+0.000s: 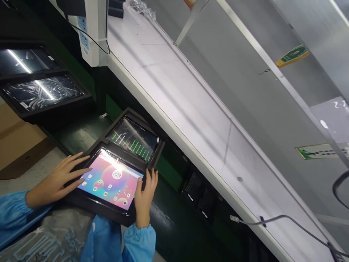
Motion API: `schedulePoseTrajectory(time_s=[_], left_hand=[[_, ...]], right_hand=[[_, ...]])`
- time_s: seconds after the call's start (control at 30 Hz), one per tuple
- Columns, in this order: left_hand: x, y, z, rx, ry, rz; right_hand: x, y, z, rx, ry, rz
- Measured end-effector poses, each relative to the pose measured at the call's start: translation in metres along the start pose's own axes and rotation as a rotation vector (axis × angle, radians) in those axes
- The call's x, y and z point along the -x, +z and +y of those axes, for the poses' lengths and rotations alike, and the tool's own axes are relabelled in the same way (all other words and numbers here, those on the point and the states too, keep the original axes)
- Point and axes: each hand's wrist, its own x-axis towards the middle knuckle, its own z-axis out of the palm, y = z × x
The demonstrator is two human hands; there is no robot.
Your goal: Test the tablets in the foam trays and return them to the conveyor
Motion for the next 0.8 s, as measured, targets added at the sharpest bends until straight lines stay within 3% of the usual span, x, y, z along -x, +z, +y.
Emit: schedulePoseTrajectory(time_s=[0.17,0.37,0.53,0.8], left_hand=[[0.001,0.006,0.000,-0.032,-0.106,-0.007],[0.001,0.006,-0.003,0.165,-0.275,0.011],[0.001,0.007,-0.010,0.239,-0.391,0.022],[-0.003,0.002,-0.003,0.263,-0.375,0.033]], right_hand=[[0.030,0.009,0.001,-0.134,0.193,0.076],[0.030,0.012,0.015,-0.308,0.399,0.136],[0.025,0.015,0.020,-0.428,0.440,0.042],[0.028,0.015,0.021,-0.466,0.455,0.024]])
